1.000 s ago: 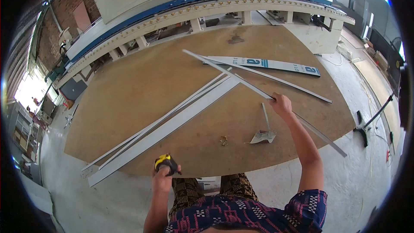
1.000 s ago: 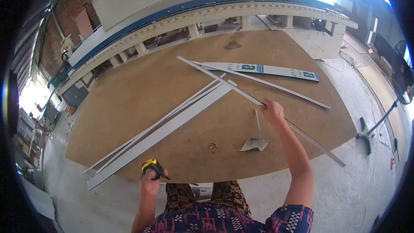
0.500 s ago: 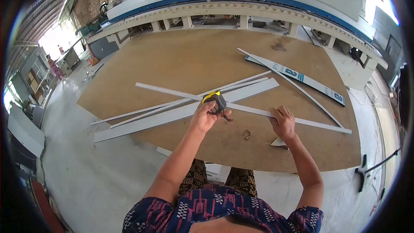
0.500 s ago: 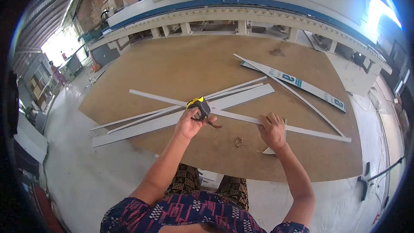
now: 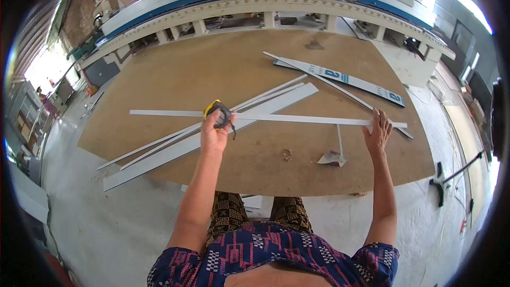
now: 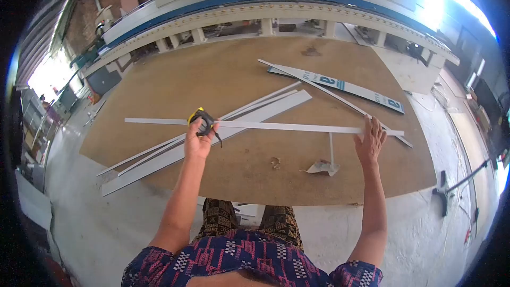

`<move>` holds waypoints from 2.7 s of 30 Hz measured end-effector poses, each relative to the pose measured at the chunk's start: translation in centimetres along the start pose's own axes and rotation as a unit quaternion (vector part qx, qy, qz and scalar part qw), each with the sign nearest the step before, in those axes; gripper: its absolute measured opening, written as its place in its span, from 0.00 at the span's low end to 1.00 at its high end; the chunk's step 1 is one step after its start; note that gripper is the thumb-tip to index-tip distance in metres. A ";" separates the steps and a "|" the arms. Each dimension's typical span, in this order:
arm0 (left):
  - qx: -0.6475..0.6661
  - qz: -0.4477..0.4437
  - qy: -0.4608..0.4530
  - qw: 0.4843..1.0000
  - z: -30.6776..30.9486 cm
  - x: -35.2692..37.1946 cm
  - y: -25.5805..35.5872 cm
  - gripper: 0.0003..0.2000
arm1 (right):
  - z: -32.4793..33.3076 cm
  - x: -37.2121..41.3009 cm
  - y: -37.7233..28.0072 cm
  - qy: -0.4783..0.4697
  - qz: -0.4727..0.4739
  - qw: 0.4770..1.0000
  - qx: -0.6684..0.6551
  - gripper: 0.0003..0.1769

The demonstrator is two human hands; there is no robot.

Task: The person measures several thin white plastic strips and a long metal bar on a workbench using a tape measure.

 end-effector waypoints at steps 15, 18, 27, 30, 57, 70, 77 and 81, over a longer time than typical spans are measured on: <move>-0.034 0.037 -0.088 0.995 -0.5 -0.2 -0.2 0.21 | -1.5 2.8 4.9 0.038 0.035 0.993 -0.109 0.22; -0.073 0.038 -0.136 0.987 -1.8 0.5 1.4 0.23 | -1.3 2.0 4.6 -0.051 -0.042 0.956 -0.284 0.14; -0.135 0.016 -0.071 0.988 1.5 -1.0 3.6 0.20 | 0.0 0.7 2.9 -0.097 -0.033 0.932 -0.349 0.13; -0.135 0.036 -0.058 0.989 2.0 -1.2 3.2 0.17 | -0.4 1.1 2.1 -0.117 -0.025 0.941 -0.315 0.17; -0.166 0.126 0.051 0.977 4.4 0.7 -1.9 0.18 | -2.7 -1.3 1.4 -0.040 0.019 0.993 -0.109 0.09; -0.140 0.049 0.249 0.957 10.9 9.0 3.6 0.18 | -8.8 -3.0 11.4 -0.039 -0.069 0.995 -0.060 0.11; -0.149 0.045 0.292 0.944 12.3 9.9 3.9 0.19 | -14.4 -3.8 14.5 -0.102 -0.094 0.990 0.027 0.17; -0.144 0.043 0.319 0.936 12.9 9.6 4.0 0.18 | -16.6 -3.9 15.7 -0.136 -0.094 0.985 0.050 0.18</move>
Point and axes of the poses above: each hand's wrist, its own x-axis away from the middle knuckle, its own z-axis out of the back of the hand, y = z × x, the point moved 8 cm from there along -x, towards the middle knuckle, and after that the axes turned 11 degrees about z, right-handed, at the moved point
